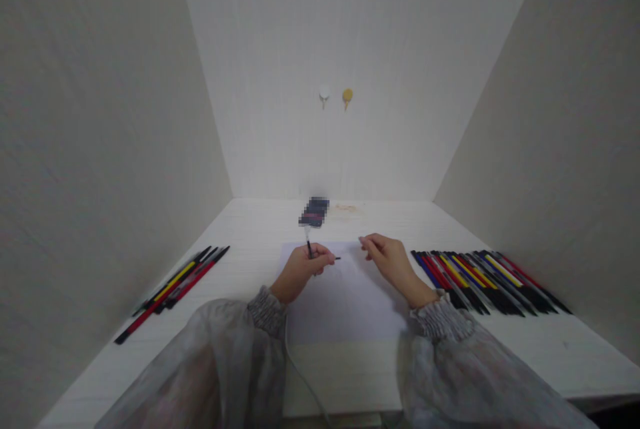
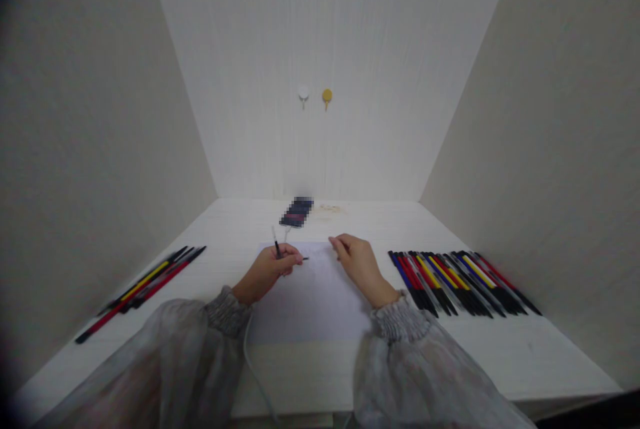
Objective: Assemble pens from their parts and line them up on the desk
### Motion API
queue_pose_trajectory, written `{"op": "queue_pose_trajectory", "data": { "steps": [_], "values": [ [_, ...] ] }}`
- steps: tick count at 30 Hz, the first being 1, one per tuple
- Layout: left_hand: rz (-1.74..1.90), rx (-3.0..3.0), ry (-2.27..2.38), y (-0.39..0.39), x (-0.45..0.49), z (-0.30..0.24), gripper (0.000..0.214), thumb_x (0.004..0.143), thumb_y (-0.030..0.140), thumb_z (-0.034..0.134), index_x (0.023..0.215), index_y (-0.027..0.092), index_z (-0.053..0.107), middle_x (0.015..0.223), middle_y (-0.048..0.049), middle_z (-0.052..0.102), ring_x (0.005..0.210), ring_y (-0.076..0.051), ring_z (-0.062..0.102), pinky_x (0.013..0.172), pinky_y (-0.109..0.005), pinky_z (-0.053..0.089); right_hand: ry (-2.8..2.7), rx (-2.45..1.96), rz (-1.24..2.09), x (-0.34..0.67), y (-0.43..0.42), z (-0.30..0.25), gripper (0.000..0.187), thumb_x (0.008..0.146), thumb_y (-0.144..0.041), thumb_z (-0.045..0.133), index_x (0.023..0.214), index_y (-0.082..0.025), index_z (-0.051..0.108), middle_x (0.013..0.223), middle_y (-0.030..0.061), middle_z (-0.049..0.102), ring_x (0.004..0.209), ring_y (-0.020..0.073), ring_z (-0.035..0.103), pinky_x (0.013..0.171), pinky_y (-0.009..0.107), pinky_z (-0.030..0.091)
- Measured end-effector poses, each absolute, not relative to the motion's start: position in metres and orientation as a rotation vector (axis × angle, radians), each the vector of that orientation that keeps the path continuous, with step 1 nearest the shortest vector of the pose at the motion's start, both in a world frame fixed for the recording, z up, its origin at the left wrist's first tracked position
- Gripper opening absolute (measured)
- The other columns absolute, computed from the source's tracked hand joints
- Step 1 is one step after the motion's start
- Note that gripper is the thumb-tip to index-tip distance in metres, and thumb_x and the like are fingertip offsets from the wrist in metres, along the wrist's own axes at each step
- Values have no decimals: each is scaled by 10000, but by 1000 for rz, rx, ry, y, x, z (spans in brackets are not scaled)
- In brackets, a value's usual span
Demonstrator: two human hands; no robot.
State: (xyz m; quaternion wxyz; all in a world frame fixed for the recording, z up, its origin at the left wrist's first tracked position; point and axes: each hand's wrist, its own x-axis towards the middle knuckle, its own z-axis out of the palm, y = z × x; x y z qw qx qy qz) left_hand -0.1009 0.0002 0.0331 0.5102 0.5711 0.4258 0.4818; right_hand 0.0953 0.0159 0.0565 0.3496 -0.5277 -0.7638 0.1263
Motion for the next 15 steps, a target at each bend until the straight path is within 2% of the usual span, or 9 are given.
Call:
{"op": "queue_pose_trajectory", "data": {
  "steps": [3, 7, 12, 15],
  "values": [
    [1170, 1343, 1020, 2, -101, 32, 241, 604, 348, 617, 671, 122, 569, 569, 4, 527, 454, -50, 368, 445, -194, 256, -2077, -1810, -52, 116, 26, 56, 321, 781, -392, 414, 733, -143, 611, 715, 116, 631, 689, 199, 585, 580, 265, 389],
    [1164, 1325, 1009, 3, -101, 30, 233, 601, 336, 626, 678, 123, 574, 571, 6, 525, 452, -46, 359, 438, -192, 242, -2271, -2063, -143, 131, 28, 48, 280, 733, -328, 488, 809, -92, 619, 821, 200, 620, 750, 266, 591, 584, 311, 399],
    [1171, 1306, 977, 2, -101, 30, 222, 600, 325, 627, 674, 122, 575, 556, 15, 514, 454, -43, 356, 445, -190, 243, -2326, -2163, -84, 127, 26, 48, 201, 681, -180, 503, 792, -77, 635, 829, 208, 624, 744, 261, 599, 570, 294, 397],
    [1167, 1329, 1003, 2, -102, 31, 237, 598, 340, 625, 672, 121, 575, 546, 18, 508, 450, -43, 357, 444, -191, 245, -2353, -2065, -38, 120, 25, 54, 184, 684, -194, 494, 758, -93, 630, 788, 167, 633, 721, 224, 594, 576, 266, 386]
  ]
}}
